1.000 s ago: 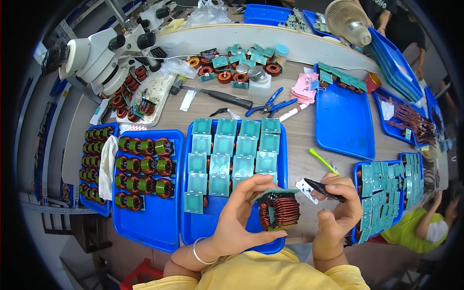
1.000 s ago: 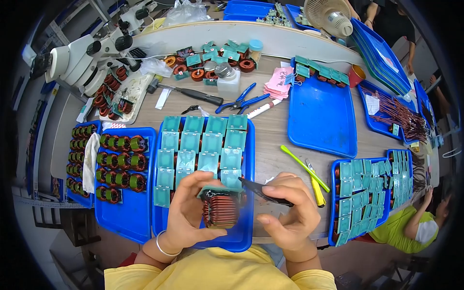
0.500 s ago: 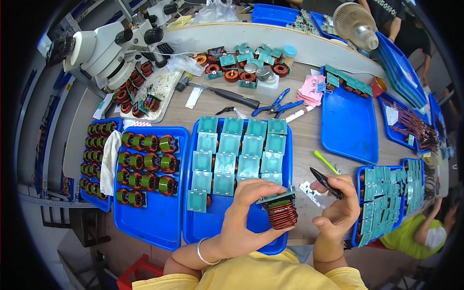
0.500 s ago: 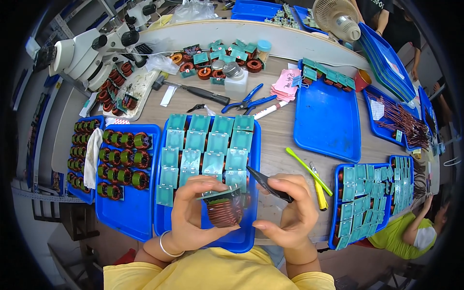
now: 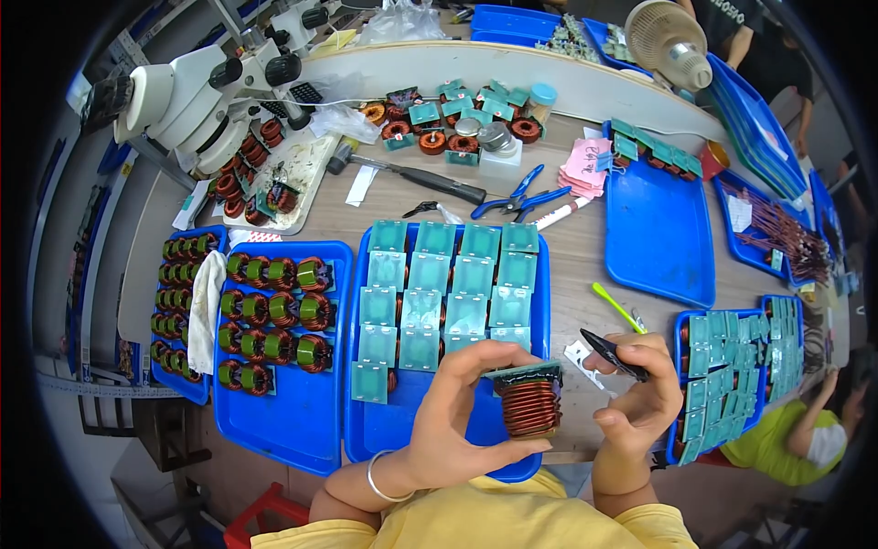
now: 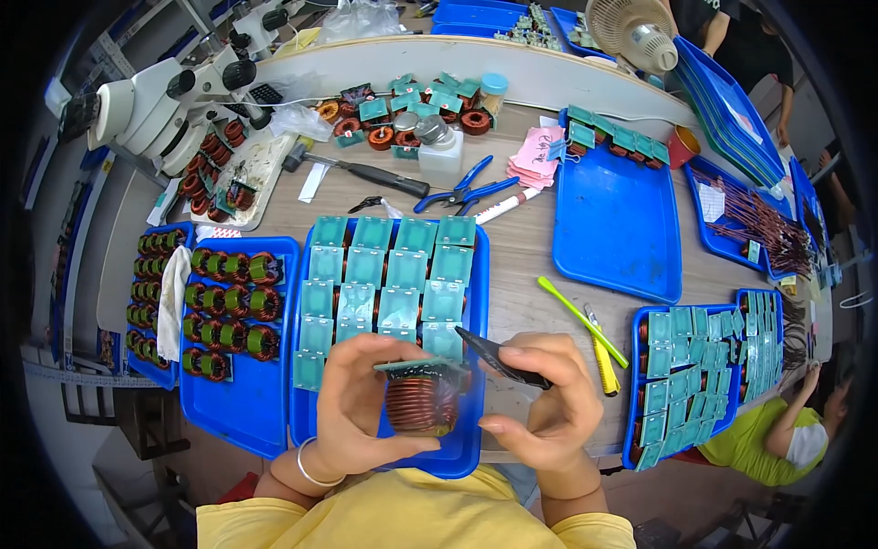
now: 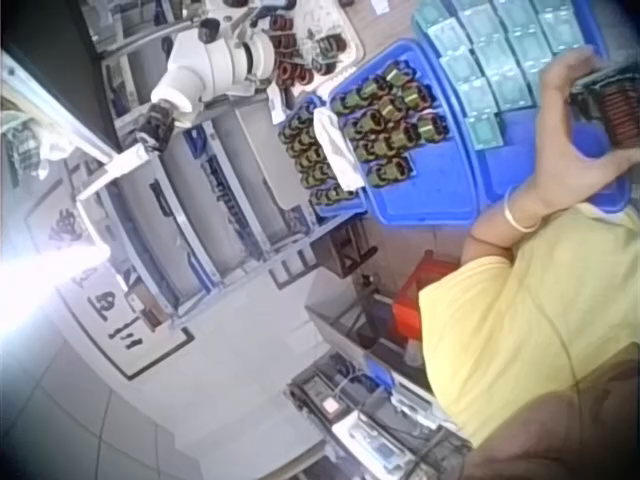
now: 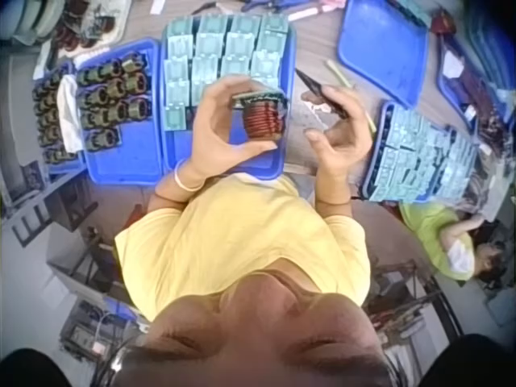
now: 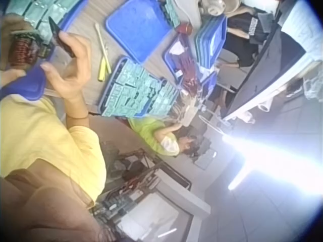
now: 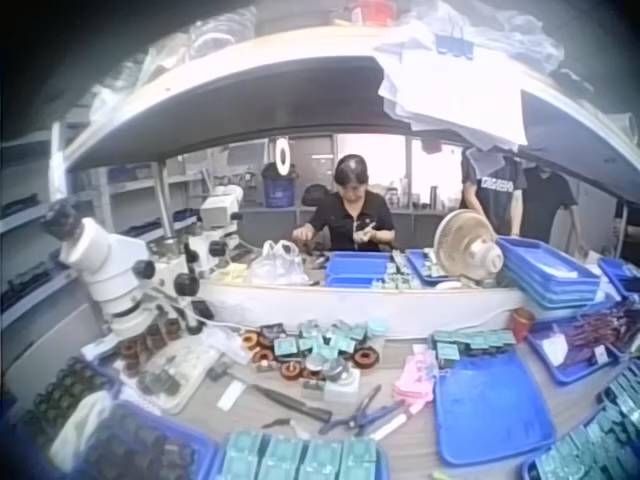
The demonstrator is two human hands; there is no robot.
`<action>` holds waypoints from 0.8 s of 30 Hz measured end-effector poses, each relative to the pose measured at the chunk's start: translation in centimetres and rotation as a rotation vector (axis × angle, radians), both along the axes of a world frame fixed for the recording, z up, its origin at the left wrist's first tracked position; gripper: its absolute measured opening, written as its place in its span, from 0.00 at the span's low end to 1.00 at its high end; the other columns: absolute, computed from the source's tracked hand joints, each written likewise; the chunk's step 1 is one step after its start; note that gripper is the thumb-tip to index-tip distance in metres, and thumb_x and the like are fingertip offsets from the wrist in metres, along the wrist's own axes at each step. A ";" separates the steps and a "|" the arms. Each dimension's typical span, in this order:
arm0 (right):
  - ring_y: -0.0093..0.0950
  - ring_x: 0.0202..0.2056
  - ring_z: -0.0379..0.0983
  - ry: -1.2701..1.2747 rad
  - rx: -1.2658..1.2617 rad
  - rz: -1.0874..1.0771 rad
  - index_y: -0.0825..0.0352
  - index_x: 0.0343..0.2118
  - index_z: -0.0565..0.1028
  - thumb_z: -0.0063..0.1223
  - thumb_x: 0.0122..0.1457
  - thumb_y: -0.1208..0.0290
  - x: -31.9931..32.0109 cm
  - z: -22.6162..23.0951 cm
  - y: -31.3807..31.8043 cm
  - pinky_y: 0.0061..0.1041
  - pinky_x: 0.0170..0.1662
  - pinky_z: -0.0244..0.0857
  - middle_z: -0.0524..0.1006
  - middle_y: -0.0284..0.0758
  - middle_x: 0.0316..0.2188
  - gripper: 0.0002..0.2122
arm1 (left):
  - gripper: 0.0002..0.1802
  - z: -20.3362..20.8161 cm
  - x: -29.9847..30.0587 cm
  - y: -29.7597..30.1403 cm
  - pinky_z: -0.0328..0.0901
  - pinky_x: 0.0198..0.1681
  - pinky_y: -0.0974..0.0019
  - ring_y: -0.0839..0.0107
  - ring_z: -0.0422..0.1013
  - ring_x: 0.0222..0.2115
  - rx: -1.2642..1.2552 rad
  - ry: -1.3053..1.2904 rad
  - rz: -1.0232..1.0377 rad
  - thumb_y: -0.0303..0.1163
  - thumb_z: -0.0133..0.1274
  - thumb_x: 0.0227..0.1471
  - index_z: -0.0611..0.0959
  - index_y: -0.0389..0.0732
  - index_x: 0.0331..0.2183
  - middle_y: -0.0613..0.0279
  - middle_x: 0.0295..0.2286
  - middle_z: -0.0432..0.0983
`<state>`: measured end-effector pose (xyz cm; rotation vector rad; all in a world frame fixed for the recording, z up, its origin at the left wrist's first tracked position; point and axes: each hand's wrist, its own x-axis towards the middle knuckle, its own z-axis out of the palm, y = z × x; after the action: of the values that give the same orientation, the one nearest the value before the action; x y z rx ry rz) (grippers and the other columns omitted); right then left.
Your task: The worker is assembling wire coils onto transformer cores and trimming the wires using pliers at an assembly workbench.
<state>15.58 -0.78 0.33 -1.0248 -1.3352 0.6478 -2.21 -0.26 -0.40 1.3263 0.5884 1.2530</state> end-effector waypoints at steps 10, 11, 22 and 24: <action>0.29 0.26 0.67 0.000 0.085 0.009 0.70 0.36 0.69 0.62 0.42 0.53 0.5 -0.3 0.1 0.29 0.32 0.63 0.68 0.38 0.26 0.25 | 0.45 0.2 -0.2 0.0 0.55 0.51 0.61 0.65 0.63 0.47 -0.112 -0.117 -0.153 0.21 0.67 0.30 0.60 0.38 0.50 0.53 0.43 0.65; 0.28 0.25 0.67 -0.010 0.092 0.009 0.70 0.36 0.69 0.62 0.43 0.53 0.5 -0.4 0.1 0.28 0.32 0.63 0.68 0.38 0.26 0.25 | 0.44 0.2 -0.2 0.0 0.55 0.51 0.61 0.65 0.63 0.47 -0.067 -0.102 -0.143 0.21 0.66 0.30 0.61 0.37 0.50 0.53 0.43 0.65; 0.35 0.33 0.72 -0.008 -0.021 0.192 0.76 0.43 0.67 0.69 0.33 0.54 0.4 -0.3 0.8 0.29 0.38 0.65 0.68 0.40 0.34 0.37 | 0.41 0.6 -0.4 0.2 0.58 0.50 0.65 0.66 0.62 0.45 -0.005 0.113 0.031 0.20 0.64 0.32 0.64 0.33 0.51 0.56 0.42 0.62; 0.36 0.34 0.73 -0.012 -0.023 0.240 0.77 0.45 0.66 0.70 0.31 0.54 0.3 0.1 0.9 0.29 0.39 0.65 0.67 0.40 0.35 0.39 | 0.41 0.6 -0.5 0.2 0.58 0.50 0.66 0.66 0.61 0.46 0.013 0.146 0.008 0.21 0.63 0.33 0.65 0.33 0.51 0.55 0.44 0.60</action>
<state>15.89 0.09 0.39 -0.8945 -1.4779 0.8385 -2.70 -0.03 0.22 1.4361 0.6894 1.1751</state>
